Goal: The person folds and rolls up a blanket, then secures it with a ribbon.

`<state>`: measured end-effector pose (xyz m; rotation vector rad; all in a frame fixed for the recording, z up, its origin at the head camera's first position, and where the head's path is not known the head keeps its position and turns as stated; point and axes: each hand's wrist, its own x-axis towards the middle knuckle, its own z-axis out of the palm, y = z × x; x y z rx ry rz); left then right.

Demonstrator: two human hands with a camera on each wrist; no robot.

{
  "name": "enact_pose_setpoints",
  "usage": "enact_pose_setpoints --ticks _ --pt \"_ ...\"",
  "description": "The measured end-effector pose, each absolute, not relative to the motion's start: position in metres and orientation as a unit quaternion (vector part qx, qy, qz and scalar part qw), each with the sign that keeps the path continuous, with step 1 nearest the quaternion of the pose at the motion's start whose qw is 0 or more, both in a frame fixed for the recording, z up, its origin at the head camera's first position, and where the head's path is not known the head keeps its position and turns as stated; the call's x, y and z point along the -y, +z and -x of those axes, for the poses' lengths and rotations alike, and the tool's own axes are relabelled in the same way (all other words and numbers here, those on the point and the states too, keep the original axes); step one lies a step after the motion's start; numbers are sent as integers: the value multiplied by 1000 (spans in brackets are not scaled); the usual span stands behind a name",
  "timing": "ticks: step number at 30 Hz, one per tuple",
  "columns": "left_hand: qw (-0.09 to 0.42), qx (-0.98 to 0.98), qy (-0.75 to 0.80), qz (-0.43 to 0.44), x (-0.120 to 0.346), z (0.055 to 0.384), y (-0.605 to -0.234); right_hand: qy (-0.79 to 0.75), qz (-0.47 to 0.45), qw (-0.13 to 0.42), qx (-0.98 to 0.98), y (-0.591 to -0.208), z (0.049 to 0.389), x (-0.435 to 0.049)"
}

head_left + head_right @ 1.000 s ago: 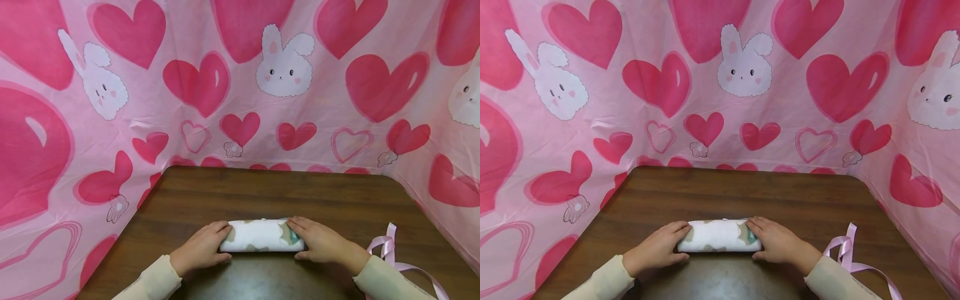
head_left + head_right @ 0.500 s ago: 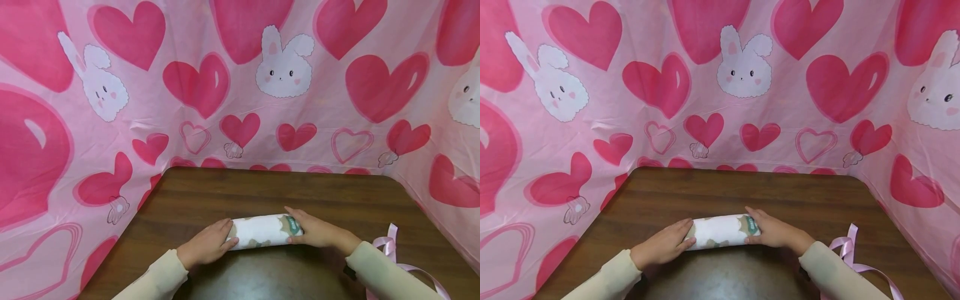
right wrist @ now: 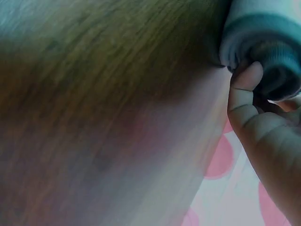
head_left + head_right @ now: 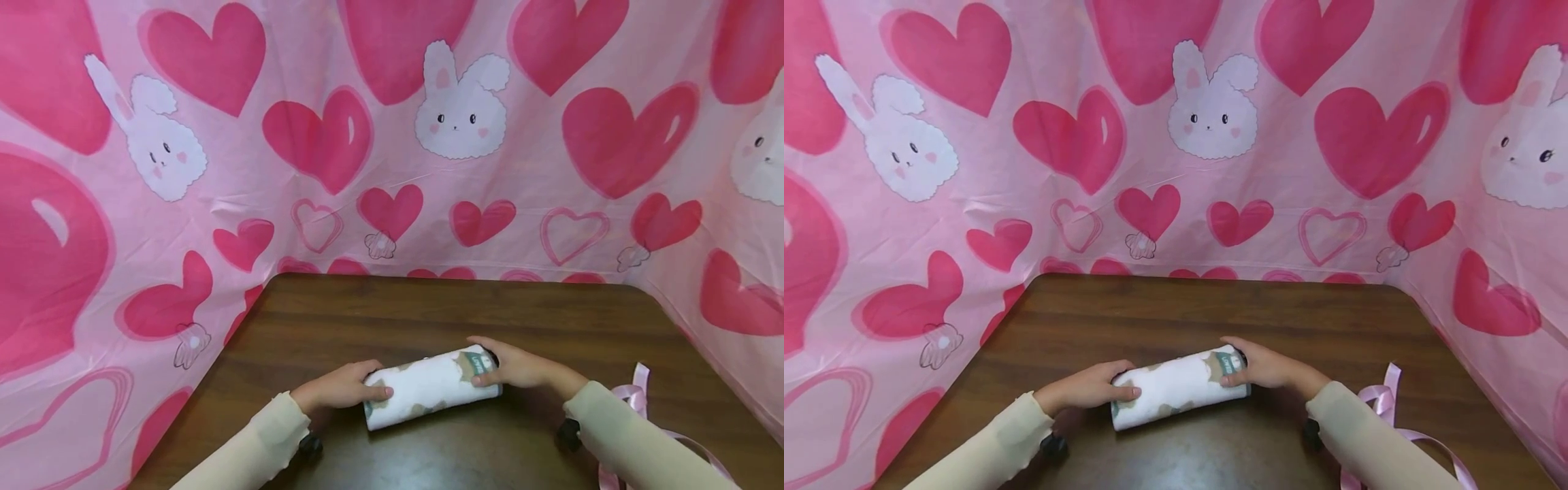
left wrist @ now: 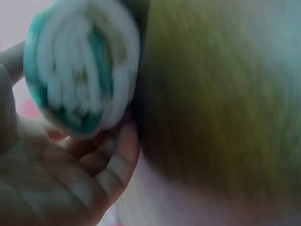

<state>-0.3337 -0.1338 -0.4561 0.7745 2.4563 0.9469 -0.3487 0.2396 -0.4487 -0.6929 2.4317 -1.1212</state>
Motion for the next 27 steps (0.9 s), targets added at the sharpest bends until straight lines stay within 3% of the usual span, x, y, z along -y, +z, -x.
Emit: enact_pose_setpoints --ticks 9,17,27 --pt "164 -891 299 -300 125 321 -455 -409 214 141 -876 -455 356 -229" --pt "185 -890 307 -282 120 312 -456 -405 184 112 -888 -458 357 -225" --pt "216 -856 364 -295 114 298 -462 -507 89 186 -837 -459 358 -229"
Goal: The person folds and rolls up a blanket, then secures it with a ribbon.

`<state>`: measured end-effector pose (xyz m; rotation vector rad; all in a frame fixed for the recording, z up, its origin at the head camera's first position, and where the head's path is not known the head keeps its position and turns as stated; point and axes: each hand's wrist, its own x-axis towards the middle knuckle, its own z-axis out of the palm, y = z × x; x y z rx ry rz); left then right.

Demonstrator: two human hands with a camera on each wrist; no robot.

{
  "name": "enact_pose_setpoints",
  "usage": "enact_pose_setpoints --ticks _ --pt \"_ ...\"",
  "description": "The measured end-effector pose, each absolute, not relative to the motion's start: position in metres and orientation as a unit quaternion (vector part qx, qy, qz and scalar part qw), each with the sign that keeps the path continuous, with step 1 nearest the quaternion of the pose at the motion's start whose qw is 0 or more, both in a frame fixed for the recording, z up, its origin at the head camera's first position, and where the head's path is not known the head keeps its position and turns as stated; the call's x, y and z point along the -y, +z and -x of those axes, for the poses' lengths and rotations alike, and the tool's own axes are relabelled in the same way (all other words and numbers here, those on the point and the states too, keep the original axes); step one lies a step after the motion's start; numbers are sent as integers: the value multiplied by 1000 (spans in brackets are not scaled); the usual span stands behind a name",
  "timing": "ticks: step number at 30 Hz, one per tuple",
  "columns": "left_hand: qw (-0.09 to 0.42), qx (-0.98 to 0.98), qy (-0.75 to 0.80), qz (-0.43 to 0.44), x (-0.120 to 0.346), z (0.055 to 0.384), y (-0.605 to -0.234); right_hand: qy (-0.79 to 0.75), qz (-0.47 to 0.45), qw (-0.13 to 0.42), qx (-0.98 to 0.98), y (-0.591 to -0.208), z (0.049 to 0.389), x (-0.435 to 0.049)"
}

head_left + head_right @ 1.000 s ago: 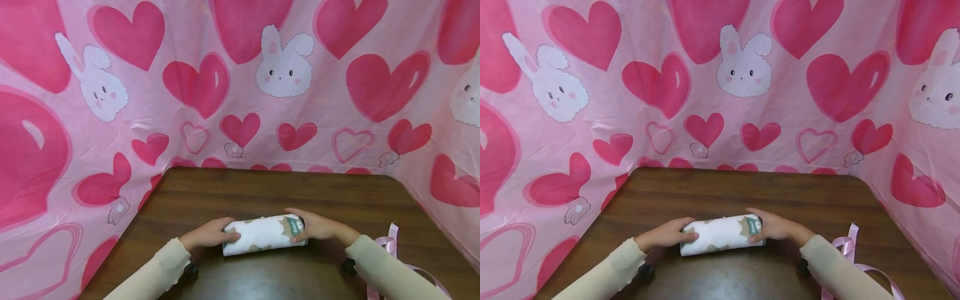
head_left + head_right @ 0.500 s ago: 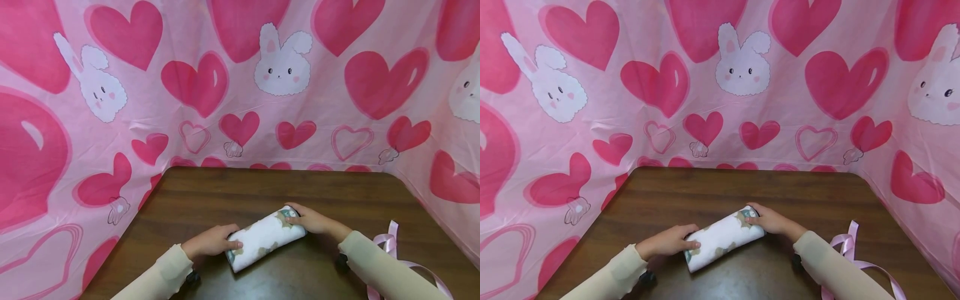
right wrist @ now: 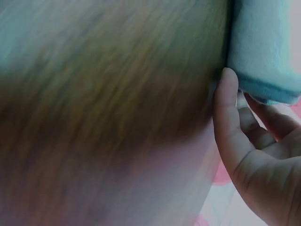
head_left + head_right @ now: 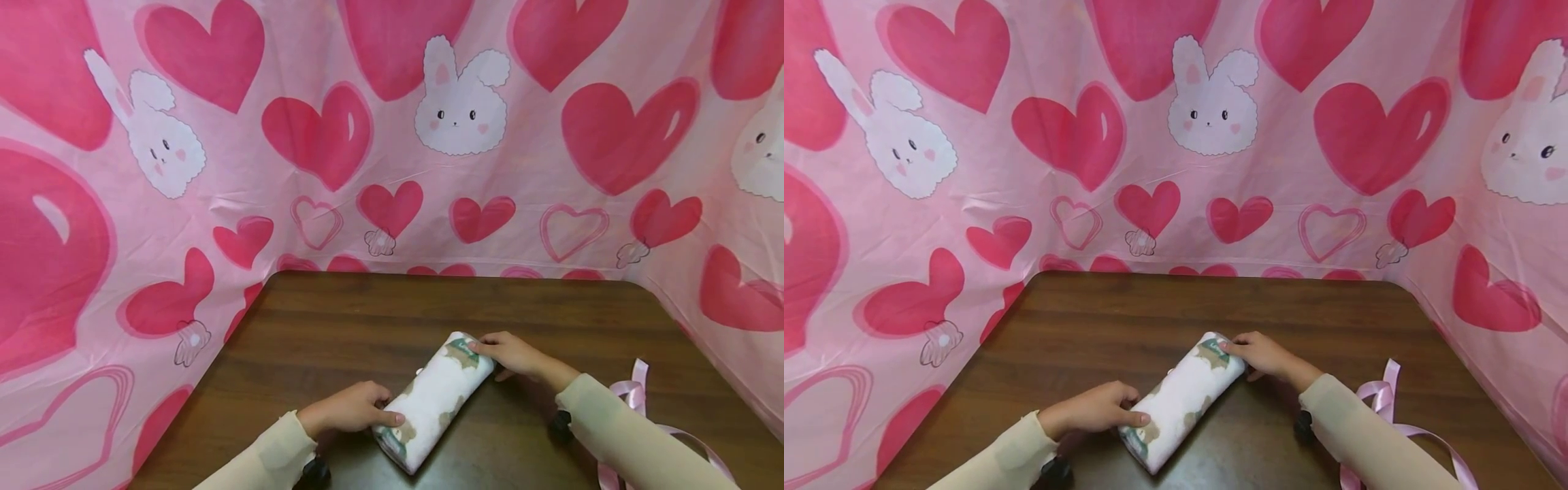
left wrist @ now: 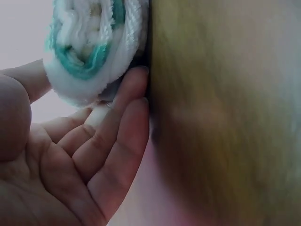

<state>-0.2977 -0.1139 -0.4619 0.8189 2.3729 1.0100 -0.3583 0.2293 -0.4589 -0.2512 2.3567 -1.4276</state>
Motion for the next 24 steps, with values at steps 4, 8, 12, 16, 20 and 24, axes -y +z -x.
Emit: enact_pose_setpoints --ticks 4,8,12,16,20,24 --pt "183 -875 331 -302 109 291 -462 -496 71 175 -848 -458 358 -225" --pt "160 -886 314 -302 105 286 -461 -460 45 163 -872 -458 358 -219" --pt "164 -878 344 -289 102 281 -462 -459 33 161 -873 -457 359 -215" --pt "203 -852 417 -242 101 275 -465 -482 36 153 -862 -456 363 -214" --pt "255 -812 494 -179 99 269 -469 -504 43 153 -849 -457 366 -215" --pt "290 -778 538 -144 99 267 -473 -534 46 160 -829 -459 370 -218"
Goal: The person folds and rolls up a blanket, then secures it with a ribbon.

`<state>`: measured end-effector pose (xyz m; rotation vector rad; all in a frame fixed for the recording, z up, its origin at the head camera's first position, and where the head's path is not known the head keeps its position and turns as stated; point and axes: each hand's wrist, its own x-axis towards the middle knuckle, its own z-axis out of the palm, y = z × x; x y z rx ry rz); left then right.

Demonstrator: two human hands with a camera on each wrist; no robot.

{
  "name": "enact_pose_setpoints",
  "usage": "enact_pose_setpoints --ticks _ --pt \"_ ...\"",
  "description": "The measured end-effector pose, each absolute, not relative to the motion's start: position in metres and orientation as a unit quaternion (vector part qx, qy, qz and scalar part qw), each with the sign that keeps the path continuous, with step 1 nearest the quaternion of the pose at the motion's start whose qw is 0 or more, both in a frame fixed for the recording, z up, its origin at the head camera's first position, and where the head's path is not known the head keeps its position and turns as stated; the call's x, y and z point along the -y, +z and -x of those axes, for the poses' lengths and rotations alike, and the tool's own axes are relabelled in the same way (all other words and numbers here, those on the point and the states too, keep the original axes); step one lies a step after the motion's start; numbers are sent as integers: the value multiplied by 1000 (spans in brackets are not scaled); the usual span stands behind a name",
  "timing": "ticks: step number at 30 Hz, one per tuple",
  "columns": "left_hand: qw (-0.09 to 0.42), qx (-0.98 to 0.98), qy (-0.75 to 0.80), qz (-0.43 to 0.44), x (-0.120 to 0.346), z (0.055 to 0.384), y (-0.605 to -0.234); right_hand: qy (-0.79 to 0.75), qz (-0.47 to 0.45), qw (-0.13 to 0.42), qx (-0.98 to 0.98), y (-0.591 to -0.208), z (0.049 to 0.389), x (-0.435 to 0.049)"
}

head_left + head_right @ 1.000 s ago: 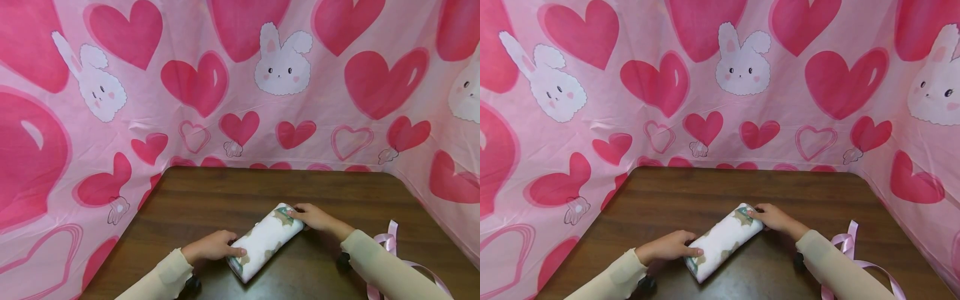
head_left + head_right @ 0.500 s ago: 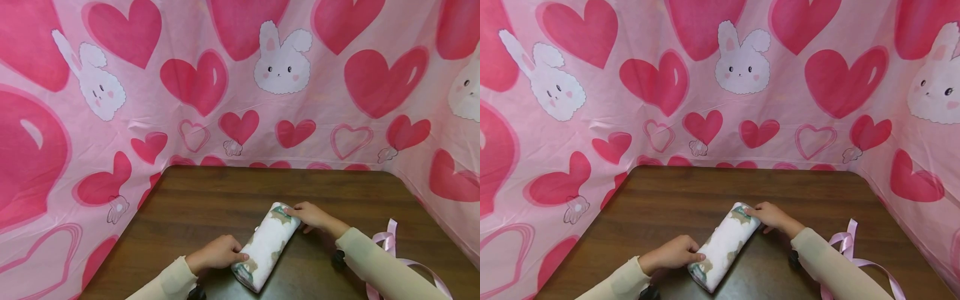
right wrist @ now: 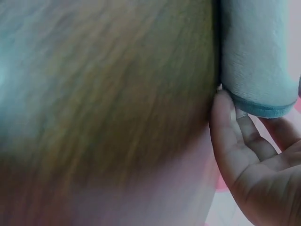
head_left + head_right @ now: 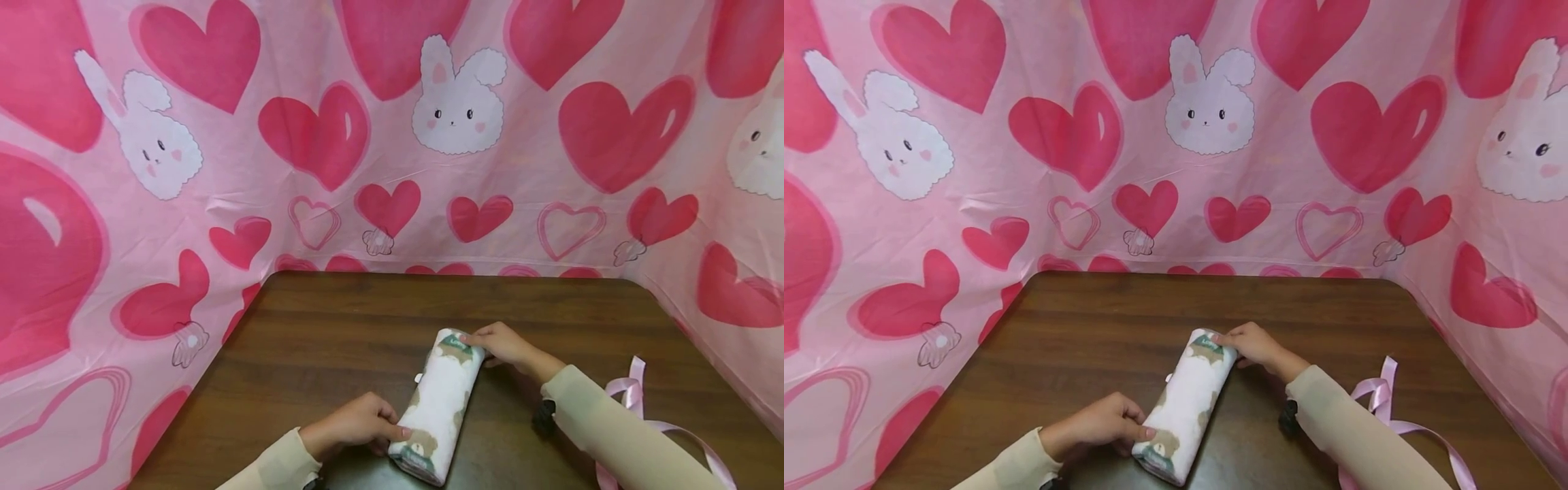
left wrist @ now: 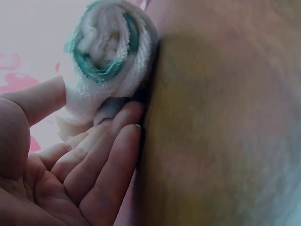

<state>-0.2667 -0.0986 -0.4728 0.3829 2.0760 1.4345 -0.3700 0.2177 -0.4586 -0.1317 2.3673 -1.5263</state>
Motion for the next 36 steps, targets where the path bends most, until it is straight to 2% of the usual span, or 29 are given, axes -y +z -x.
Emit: enact_pose_setpoints --ticks 12,27,36 --pt "316 -737 582 -133 99 263 -476 -595 46 172 -784 -466 382 -222" --pt "291 -743 590 -125 84 250 -479 -587 31 176 -790 -465 394 -210" --pt "294 -736 595 -130 79 246 -480 -589 40 191 -784 -464 400 -205"
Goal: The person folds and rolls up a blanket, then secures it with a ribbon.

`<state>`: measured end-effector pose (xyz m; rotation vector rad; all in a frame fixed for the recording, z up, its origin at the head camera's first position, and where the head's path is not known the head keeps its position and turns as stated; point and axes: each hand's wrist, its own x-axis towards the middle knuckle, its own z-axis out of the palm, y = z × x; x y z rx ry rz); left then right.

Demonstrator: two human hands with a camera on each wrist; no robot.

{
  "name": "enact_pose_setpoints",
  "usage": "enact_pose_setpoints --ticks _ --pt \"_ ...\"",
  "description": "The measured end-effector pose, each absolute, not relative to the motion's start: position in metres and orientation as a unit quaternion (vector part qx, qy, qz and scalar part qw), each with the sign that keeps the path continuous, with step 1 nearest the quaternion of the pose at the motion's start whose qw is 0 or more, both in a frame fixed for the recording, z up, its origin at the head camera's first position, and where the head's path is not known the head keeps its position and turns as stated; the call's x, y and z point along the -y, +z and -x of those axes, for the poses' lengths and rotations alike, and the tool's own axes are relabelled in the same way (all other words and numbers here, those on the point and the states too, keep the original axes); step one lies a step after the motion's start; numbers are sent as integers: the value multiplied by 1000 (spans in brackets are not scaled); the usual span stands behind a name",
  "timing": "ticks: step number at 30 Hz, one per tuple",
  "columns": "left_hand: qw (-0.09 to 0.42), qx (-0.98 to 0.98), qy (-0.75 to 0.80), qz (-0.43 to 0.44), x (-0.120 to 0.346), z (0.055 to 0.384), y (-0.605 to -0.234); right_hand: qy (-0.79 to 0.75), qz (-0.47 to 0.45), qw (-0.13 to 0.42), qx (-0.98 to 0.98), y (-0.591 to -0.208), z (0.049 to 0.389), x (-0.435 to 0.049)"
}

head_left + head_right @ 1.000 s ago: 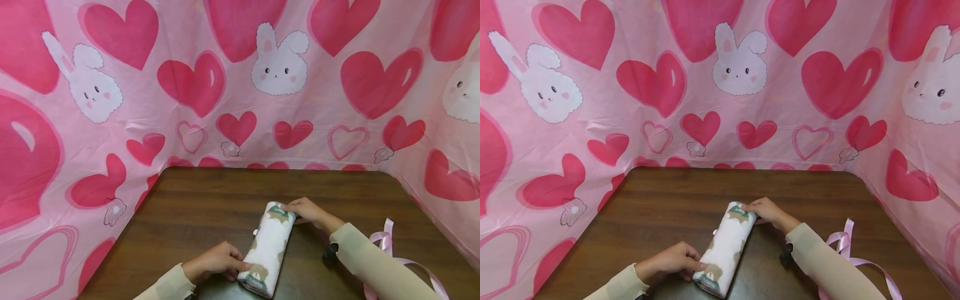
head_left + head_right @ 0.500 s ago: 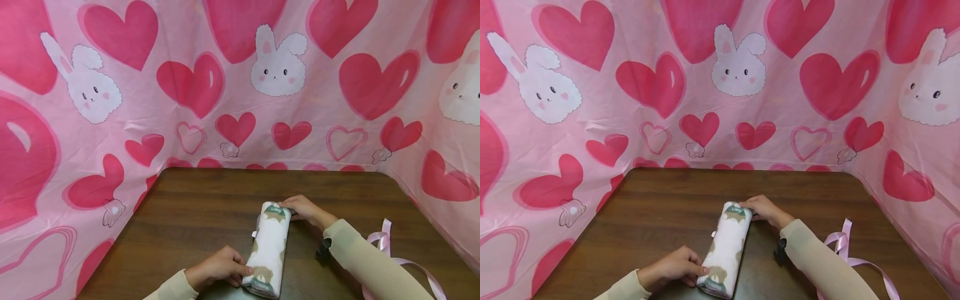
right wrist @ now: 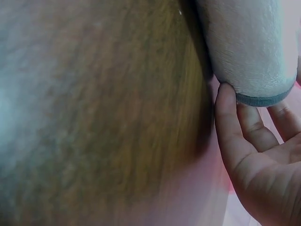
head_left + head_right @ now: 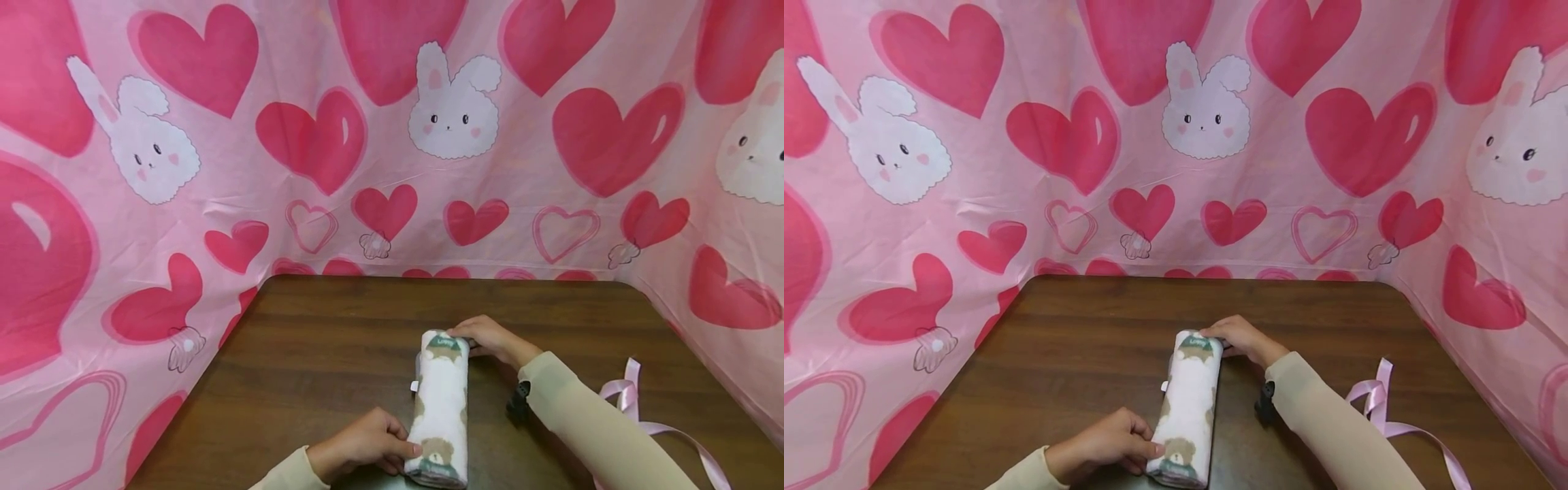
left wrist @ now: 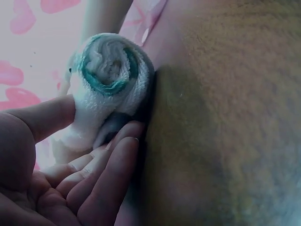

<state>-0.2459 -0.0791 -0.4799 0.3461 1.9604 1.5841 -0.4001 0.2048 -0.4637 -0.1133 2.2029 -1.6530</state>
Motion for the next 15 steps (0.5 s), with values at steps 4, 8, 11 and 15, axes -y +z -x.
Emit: enact_pose_setpoints --ticks 4,8,11,15 --pt "299 -736 593 -128 78 246 -478 -588 42 193 -784 -462 402 -202" --pt "301 -734 595 -127 75 246 -479 -591 42 192 -783 -462 403 -201" --pt "300 -736 593 -126 73 246 -480 -592 44 189 -782 -463 404 -200" --pt "301 -739 589 -125 72 247 -480 -590 43 188 -784 -464 405 -201"
